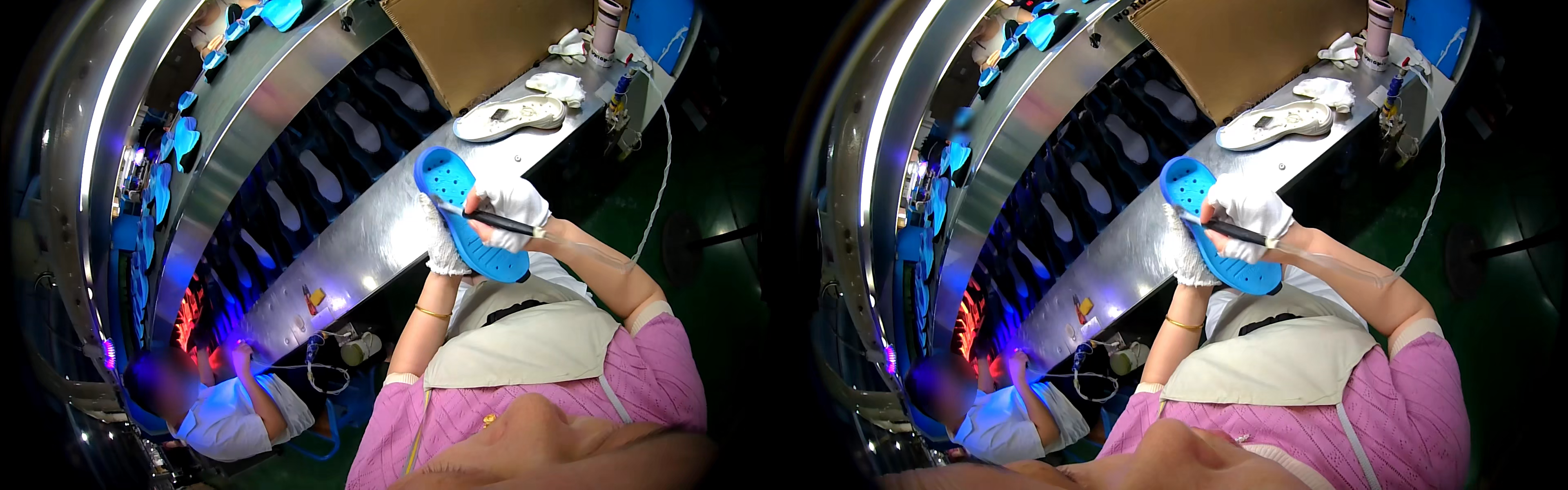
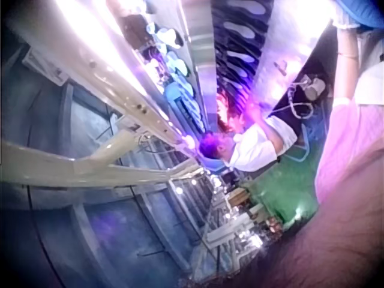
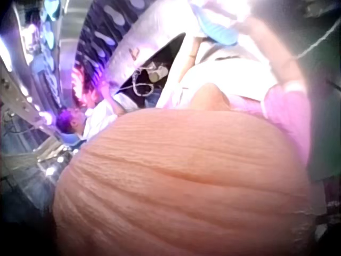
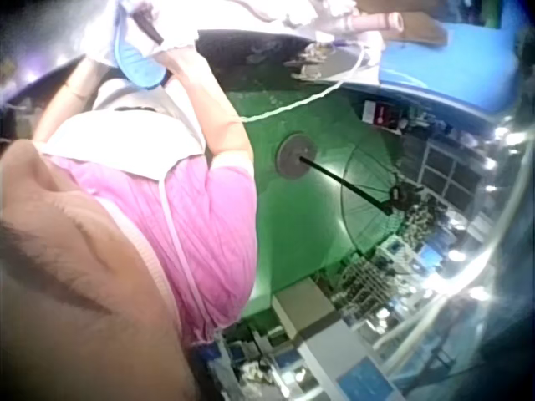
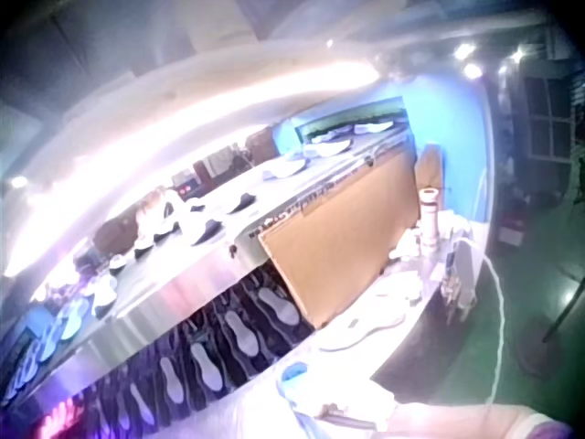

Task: The person takes blue shoe soles from a conveyor belt and wipes their undersides with a tool and a white cloth before placing them on a lower shelf.

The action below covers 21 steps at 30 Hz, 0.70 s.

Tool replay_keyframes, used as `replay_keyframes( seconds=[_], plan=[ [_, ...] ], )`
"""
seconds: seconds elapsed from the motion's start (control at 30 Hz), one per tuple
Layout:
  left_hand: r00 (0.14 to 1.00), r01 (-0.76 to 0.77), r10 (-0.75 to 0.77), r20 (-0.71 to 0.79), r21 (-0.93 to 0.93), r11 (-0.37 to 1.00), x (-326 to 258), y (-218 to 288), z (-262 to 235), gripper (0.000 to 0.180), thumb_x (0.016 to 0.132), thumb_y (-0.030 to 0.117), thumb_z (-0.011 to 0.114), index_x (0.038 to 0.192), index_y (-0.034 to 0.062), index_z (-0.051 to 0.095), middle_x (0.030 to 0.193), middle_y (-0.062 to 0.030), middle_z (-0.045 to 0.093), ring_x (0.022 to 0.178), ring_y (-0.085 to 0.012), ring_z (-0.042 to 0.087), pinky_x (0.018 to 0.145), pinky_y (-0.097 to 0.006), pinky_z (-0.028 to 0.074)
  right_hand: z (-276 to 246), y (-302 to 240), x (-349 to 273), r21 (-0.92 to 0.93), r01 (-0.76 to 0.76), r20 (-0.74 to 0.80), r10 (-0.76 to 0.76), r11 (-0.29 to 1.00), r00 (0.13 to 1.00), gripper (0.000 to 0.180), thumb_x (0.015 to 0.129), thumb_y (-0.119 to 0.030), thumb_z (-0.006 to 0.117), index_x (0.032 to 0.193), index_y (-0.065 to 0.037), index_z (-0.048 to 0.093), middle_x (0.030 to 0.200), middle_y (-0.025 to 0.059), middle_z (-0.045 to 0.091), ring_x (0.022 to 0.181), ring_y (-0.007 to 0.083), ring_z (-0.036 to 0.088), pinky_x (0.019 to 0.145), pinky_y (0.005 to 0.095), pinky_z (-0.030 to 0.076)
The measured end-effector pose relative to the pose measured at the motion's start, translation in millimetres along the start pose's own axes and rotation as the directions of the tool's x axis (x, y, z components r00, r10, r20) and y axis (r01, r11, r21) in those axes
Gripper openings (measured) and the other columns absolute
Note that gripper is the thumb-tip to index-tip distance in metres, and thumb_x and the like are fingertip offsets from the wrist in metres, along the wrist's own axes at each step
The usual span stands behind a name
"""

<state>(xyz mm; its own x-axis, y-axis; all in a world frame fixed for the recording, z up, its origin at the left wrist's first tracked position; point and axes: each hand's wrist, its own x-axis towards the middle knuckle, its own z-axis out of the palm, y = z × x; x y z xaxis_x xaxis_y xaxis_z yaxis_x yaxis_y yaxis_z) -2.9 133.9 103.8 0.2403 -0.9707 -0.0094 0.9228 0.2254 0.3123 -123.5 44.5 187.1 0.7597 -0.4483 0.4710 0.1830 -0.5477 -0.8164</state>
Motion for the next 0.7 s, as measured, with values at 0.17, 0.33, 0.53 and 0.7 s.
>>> replay_keyframes(
  seconds=[0.17,0.33,0.53,0.7],
  plan=[
    [0.972,0.082,-0.021,0.235,-0.255,0.964,4,9,-20,0.062,0.092,0.056,0.040,0.133,0.0094,0.039,0.131,-0.0099,0.046,0.113,-0.0246,0.049,0.100,-0.039,0.040,2,15,-2,0.130,-0.136,-0.046,0.143,0.982,0.989,0.019,0.069,0.003,0.063,0.085,-0.007,0.058,0.070,0.0081,0.057,0.064,0.0213,0.059,0.061,0.0291,0.048],
    [0.962,-0.100,0.145,-0.230,0.196,0.975,7,18,3,0.067,0.089,0.062,0.037,0.130,0.0098,0.043,0.122,-0.0117,0.054,0.105,-0.0272,0.055,0.092,-0.042,0.046,11,5,-5,0.057,0.025,0.106,-0.031,0.998,0.994,0.013,0.073,-0.004,0.066,0.084,-0.005,0.060,0.076,0.0058,0.059,0.067,0.0139,0.059,0.061,0.0250,0.048],
    [0.940,-0.161,0.206,-0.271,0.178,0.971,14,30,14,0.066,0.088,0.064,0.039,0.126,0.0096,0.045,0.115,-0.0133,0.057,0.099,-0.0296,0.058,0.087,-0.044,0.050,3,-2,-8,-0.098,0.122,0.109,-0.111,0.988,0.988,0.020,0.068,-0.002,0.067,0.086,-0.007,0.060,0.075,0.0089,0.059,0.068,0.0225,0.059,0.064,0.0280,0.049],
    [0.962,-0.133,0.155,-0.224,0.111,0.985,12,47,10,0.071,0.084,0.068,0.039,0.124,0.0092,0.047,0.114,-0.0142,0.058,0.095,-0.0312,0.060,0.082,-0.047,0.051,-2,-4,-4,0.129,-0.055,0.233,0.023,0.990,0.972,0.016,0.074,-0.001,0.064,0.088,-0.008,0.059,0.073,0.0059,0.058,0.069,0.0174,0.058,0.065,0.0275,0.048]
  ],
)
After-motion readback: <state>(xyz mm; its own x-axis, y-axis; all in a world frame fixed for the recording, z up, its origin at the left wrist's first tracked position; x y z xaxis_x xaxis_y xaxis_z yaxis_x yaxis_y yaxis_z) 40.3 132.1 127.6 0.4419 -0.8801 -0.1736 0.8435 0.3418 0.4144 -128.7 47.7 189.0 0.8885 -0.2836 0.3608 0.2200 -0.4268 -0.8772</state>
